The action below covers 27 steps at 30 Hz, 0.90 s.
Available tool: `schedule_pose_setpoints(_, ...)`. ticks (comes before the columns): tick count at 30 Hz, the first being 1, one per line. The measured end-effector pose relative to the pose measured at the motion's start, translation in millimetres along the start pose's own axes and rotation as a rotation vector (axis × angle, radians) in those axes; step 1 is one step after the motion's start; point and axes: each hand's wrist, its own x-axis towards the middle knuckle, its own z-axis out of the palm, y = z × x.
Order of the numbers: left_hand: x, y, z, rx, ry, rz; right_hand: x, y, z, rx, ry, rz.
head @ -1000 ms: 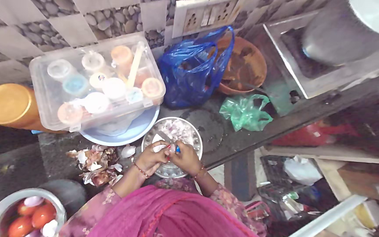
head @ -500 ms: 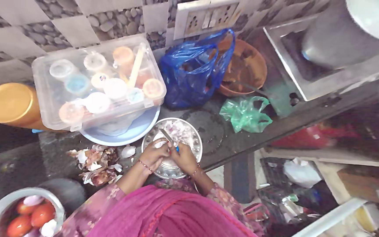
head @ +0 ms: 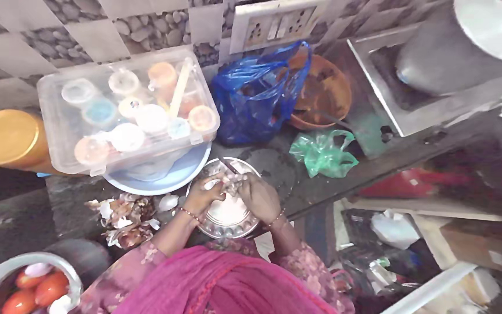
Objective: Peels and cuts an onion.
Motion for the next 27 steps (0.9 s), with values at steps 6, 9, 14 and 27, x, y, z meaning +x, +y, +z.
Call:
schedule_pose_setpoints(6, -4, 4, -1, -0.004, -0.083, -0.007, 13, -3, 3, -0.12, 0.051, -0.025)
schedule_pose_setpoints(9, -4, 3, -3, -0.022, -0.107, -0.009, 15, -5, 6, -0.104, 0.078, -0.015)
schedule_pose_setpoints(14, -3, -1, -7, -0.172, -0.142, 0.007, 5, 3, 10, 0.047, 0.183, -0.047)
schedule_pose_setpoints(27, -4, -14, 0, -0.706, -0.05, 0.011, -33, 3, 44, 0.504, 0.299, -0.203)
